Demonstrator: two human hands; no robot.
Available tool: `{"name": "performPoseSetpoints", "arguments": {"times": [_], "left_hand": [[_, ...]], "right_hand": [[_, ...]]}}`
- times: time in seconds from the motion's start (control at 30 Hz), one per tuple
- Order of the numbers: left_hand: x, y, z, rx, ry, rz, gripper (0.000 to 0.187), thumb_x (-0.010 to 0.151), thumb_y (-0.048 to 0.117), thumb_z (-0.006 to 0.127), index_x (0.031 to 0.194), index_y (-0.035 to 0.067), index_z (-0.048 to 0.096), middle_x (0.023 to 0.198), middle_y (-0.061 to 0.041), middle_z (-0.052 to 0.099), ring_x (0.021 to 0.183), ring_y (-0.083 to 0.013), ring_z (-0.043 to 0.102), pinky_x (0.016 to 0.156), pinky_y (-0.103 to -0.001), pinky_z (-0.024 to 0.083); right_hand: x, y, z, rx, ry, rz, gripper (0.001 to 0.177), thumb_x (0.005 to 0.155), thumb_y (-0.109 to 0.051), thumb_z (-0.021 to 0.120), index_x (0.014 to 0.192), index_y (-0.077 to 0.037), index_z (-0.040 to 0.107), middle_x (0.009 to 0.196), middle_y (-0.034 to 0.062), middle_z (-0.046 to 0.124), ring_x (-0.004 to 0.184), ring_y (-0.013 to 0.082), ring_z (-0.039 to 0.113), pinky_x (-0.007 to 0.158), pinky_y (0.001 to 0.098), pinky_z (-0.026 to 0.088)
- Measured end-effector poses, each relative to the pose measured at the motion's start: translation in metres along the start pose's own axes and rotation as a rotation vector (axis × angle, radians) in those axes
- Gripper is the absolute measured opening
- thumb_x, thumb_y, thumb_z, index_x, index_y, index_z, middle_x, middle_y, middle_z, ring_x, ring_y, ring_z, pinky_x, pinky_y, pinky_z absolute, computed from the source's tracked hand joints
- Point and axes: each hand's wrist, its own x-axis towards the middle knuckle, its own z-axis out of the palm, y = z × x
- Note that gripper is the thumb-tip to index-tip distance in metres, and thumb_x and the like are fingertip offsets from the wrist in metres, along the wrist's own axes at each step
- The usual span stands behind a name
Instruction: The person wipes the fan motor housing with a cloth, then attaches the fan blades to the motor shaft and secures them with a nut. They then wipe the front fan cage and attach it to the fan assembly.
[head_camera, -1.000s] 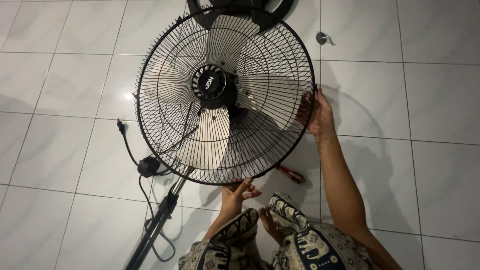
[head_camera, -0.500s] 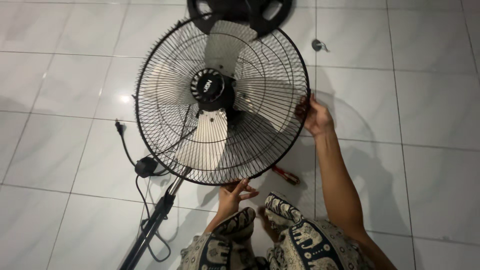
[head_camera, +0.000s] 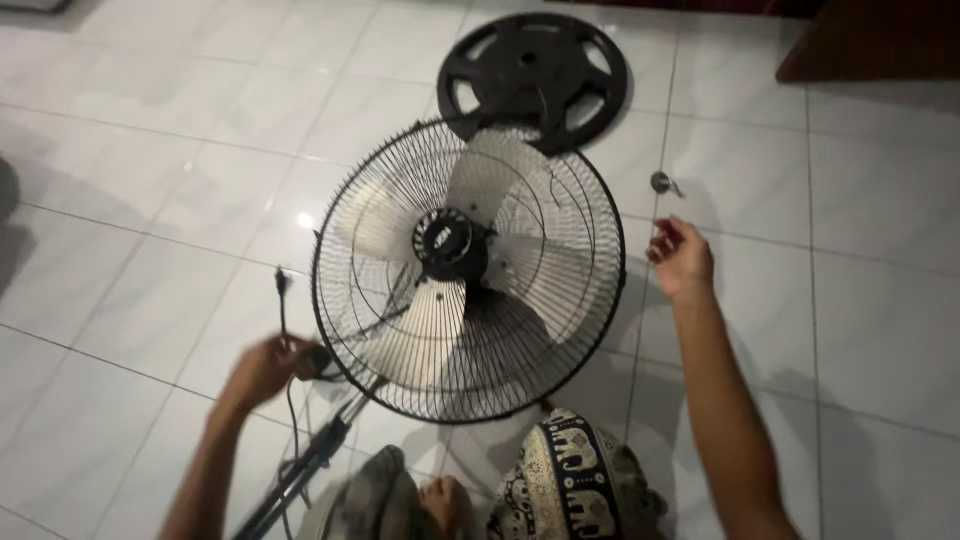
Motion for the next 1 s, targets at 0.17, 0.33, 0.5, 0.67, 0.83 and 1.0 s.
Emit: {"name": "performPoseSetpoints", "arguments": {"times": [0.17,0.33,0.5,0.67,0.83,1.0], "left_hand": [[0.092,0.097,-0.079,0.490,0.495,0.506,0.067,0.090,0.052,0.071,0.132,0.002,0.062,0.133,-0.025,0.062,0.125,-0.0428,0.056,0.099,-0.056,0.051],[0.223,0.166,-0.077,0.231,0.203,0.365,0.075,0.096,0.061,0.058,0.153,0.015,0.042,0.158,-0.024,0.034,0.146,-0.0435,0.029,0.107,-0.073,0.032],[0.345,0.165,-0.044,-0.080,0.265,0.394,0.067,0.100,0.057,0.049,0.154,0.017,0.046,0.143,-0.025,0.049,0.134,-0.0429,0.047,0.109,-0.057,0.042],[0.396,0.154,-0.016,-0.302,0.007,0.346,0.055,0.108,0.052,0.048,0.131,0.007,0.069,0.121,-0.015,0.072,0.109,-0.0287,0.064,0.093,-0.041,0.051],[0.370,0.157,-0.031,-0.623,-0.326,0.239,0.050,0.105,0.048,0.051,0.124,0.007,0.073,0.114,-0.009,0.075,0.085,-0.0162,0.064,0.067,-0.031,0.054],[0.331,0.185,-0.051,-0.539,-0.382,0.193,0.048,0.104,0.048,0.042,0.130,0.017,0.068,0.111,-0.001,0.077,0.081,-0.0127,0.062,0.067,-0.030,0.053]], "right_hand": [[0.067,-0.029,0.114,-0.605,-0.255,-0.331,0.018,0.101,-0.024,0.059,0.108,-0.008,0.065,0.106,0.0022,0.070,0.093,0.0161,0.065,0.075,0.0307,0.052],[0.120,-0.009,0.195,-1.011,-0.385,-0.223,0.043,0.104,-0.035,0.050,0.143,-0.016,0.052,0.141,0.0010,0.056,0.129,0.0172,0.052,0.089,0.0332,0.047],[0.140,0.009,0.205,-1.059,-0.584,-0.168,0.050,0.110,-0.040,0.039,0.152,-0.014,0.050,0.153,0.0036,0.053,0.134,0.0217,0.053,0.104,0.0330,0.045],[0.126,0.009,0.203,-1.015,-0.523,-0.147,0.052,0.106,-0.039,0.036,0.148,-0.013,0.050,0.149,0.0033,0.051,0.125,0.0217,0.052,0.091,0.0366,0.054],[0.127,0.012,0.200,-0.905,-0.484,-0.162,0.054,0.109,-0.044,0.031,0.140,-0.008,0.057,0.140,0.0046,0.058,0.115,0.0192,0.062,0.084,0.0333,0.056],[0.133,0.019,0.189,-0.942,-0.391,-0.327,0.052,0.113,-0.041,0.039,0.117,0.000,0.071,0.107,0.0094,0.074,0.095,0.0167,0.070,0.081,0.0310,0.057]]}}
